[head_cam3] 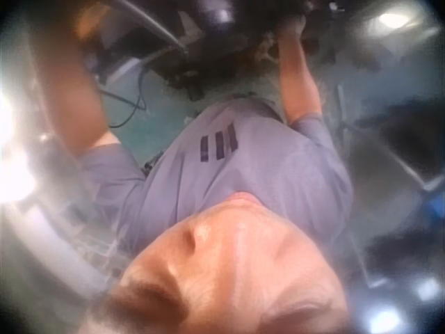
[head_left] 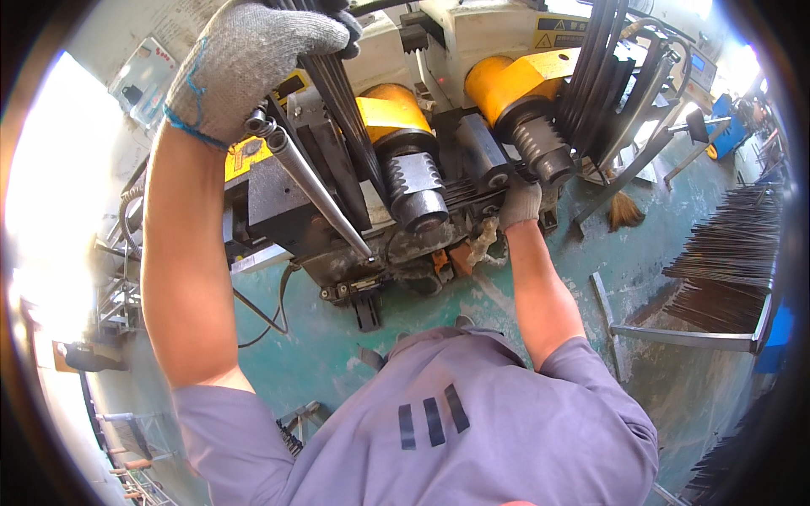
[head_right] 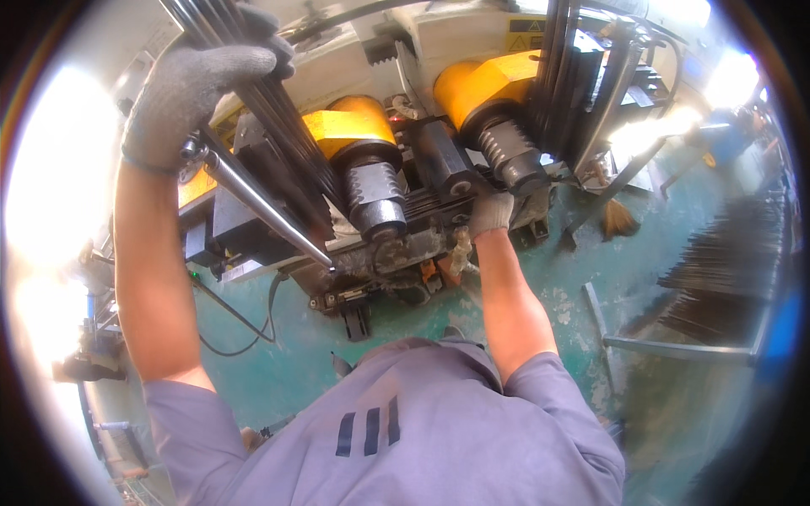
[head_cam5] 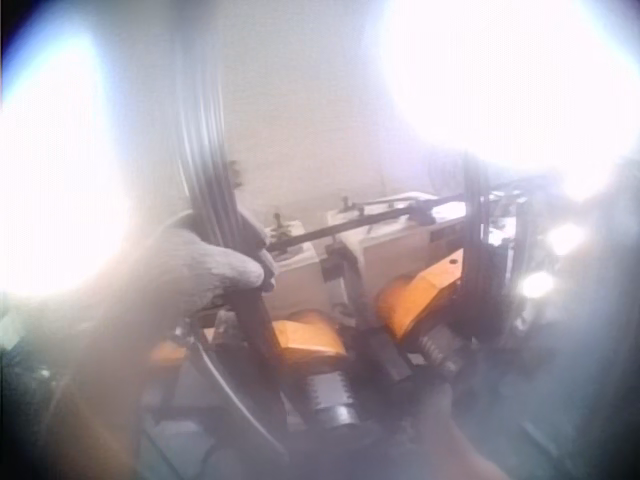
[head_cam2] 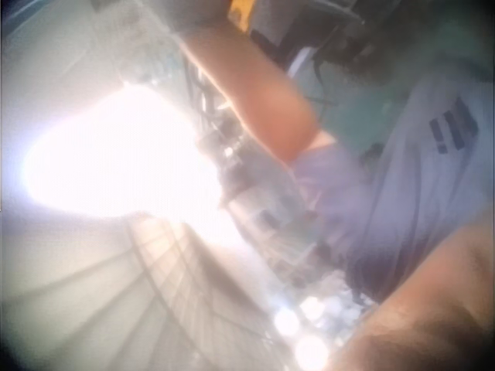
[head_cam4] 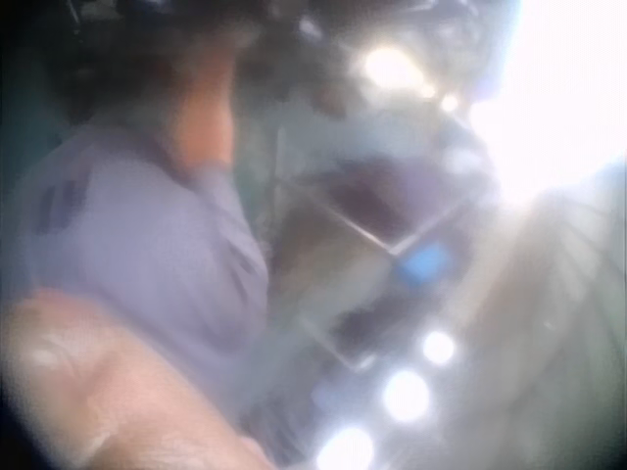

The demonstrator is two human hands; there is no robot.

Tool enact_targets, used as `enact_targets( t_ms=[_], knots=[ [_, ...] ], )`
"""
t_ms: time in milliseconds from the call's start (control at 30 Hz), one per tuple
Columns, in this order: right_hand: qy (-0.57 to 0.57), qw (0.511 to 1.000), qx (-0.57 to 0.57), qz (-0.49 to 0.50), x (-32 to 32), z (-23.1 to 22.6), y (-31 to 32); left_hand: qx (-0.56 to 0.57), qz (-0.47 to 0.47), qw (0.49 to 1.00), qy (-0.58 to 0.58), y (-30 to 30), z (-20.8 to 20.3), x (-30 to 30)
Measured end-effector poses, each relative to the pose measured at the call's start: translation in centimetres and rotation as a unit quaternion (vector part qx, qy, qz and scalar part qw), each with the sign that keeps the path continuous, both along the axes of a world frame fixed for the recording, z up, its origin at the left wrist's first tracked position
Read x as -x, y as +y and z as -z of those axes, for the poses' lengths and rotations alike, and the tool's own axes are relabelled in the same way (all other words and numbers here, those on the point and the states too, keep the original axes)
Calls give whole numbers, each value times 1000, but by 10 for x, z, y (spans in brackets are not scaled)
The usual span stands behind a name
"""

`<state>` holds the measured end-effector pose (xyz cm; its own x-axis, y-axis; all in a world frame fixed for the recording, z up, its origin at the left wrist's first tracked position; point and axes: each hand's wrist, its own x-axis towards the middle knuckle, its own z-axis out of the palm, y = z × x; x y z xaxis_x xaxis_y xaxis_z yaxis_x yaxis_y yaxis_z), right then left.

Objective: The person bends metal rods using a large industrial bending machine. The person picks up a bundle of straight rods, places them into the machine's rollers, secures them, activates the bending mechanism, and then removes the now-curved U-shaped rods and stacks them on a wooden pallet.

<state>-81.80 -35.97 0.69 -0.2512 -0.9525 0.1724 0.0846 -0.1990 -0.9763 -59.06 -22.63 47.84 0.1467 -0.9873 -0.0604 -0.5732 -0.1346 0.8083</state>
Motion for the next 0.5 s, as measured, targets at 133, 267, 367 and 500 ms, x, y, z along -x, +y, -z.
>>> enact_targets(
  t_ms=[133, 267, 367, 500],
  knots=[
    [227, 967, 82, 84, 14, 19, -5, -7, -88, 996, -21, -12, 12, 25],
    [78, 994, 52, 53, 5, 17, -5, 45, -33, 995, 80, 4, 20, 12],
    [103, 993, 56, 27, 9, 12, -2, 39, -43, 998, -13, -10, 25, 4],
    [101, 993, 51, 41, 11, 15, -6, 161, 94, 981, -61, -44, 52, -34]
  ],
)
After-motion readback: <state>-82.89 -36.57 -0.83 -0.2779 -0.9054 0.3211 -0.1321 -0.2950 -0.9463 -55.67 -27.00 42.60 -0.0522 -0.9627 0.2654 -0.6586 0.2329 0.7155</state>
